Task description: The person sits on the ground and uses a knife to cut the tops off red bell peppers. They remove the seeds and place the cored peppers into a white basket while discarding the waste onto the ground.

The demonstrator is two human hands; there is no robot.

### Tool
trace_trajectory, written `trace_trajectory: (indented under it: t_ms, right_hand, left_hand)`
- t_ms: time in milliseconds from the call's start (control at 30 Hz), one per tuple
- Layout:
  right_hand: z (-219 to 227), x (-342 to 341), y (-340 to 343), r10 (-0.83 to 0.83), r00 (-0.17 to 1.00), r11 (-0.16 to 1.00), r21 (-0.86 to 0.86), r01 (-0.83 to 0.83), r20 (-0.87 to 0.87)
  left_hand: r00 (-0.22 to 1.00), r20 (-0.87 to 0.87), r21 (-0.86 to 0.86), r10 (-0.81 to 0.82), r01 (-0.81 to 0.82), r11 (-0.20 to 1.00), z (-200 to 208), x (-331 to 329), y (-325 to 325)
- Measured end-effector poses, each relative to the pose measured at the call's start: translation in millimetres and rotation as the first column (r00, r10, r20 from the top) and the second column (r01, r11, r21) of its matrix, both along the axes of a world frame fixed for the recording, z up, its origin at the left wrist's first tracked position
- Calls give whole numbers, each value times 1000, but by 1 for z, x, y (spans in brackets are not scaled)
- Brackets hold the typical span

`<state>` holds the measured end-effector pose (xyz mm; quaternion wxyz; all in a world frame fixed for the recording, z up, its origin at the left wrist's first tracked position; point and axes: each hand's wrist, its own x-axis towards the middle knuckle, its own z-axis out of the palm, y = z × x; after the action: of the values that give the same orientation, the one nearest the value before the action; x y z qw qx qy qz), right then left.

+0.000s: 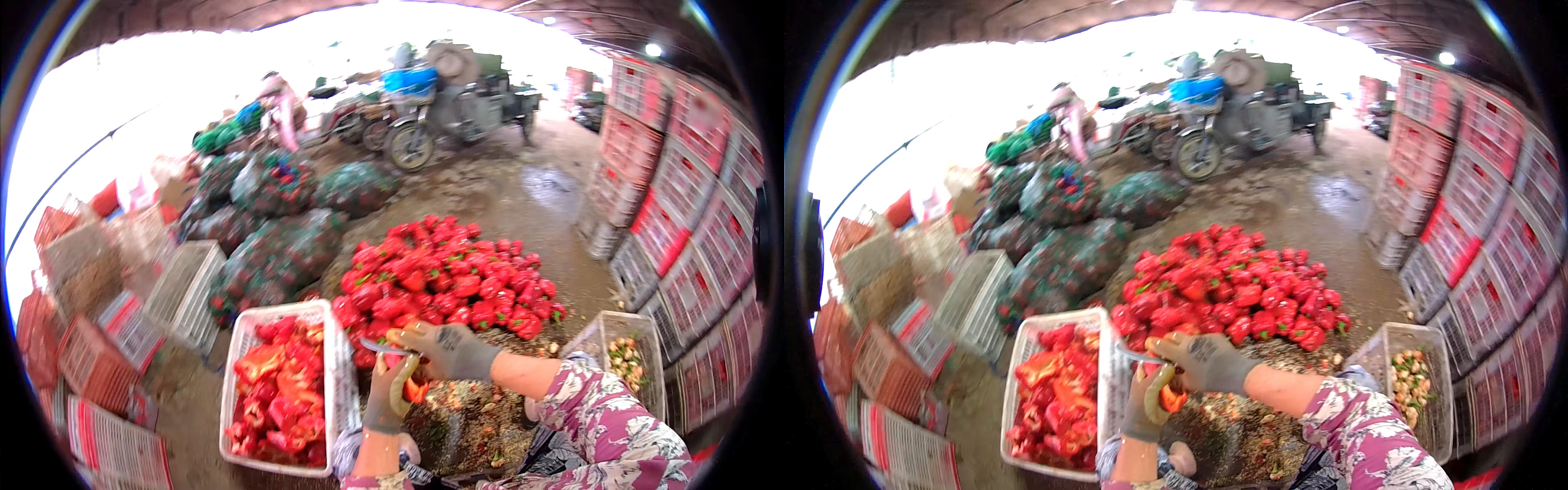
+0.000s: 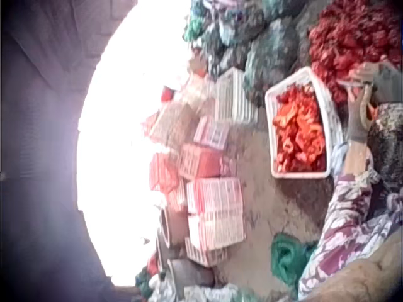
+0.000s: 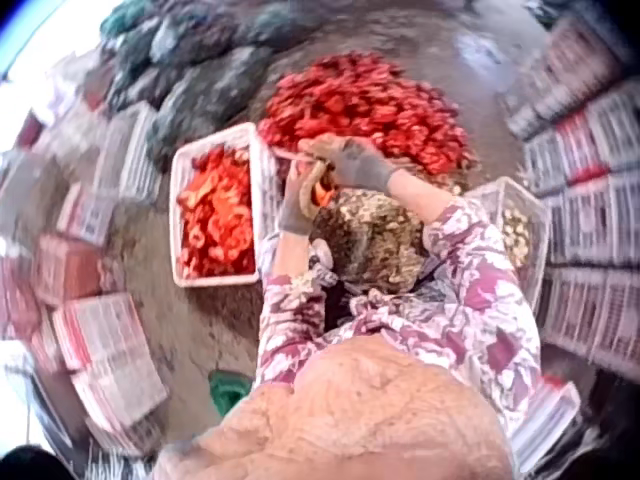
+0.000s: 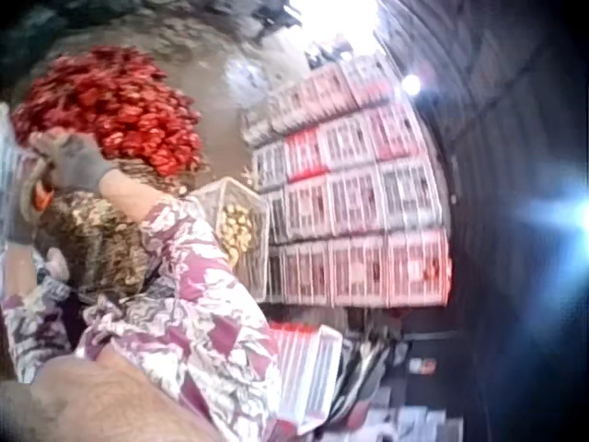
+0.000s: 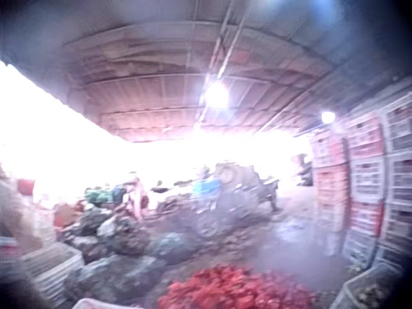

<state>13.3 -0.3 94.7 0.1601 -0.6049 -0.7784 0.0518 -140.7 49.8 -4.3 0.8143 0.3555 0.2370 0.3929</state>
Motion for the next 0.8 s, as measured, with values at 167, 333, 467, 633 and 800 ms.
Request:
trace_trajectory:
  t_ms: [167,333,467,633,800]
  right_hand:
    - [-25,36,-40,-184,982,978,-86,188,50]
    - [-48,72,-72,-307,952,952,-12,307,-12]
    - [-59,102,-79,-344,925,939,-80,335,-160]
    - [-87,140,-92,-452,733,889,-191,415,-508]
    - [-71,161,-92,-450,468,888,-437,144,-760]
  left_hand:
    - [982,-5,-45,-191,190,981,7,45,-26]
    - [939,-43,-74,-340,336,939,-4,84,-42]
    - [893,-164,-92,-419,409,908,-1,104,-44]
    - [787,-143,7,-600,607,795,-28,120,-38]
    - [750,-325,52,-576,623,781,15,125,-38]
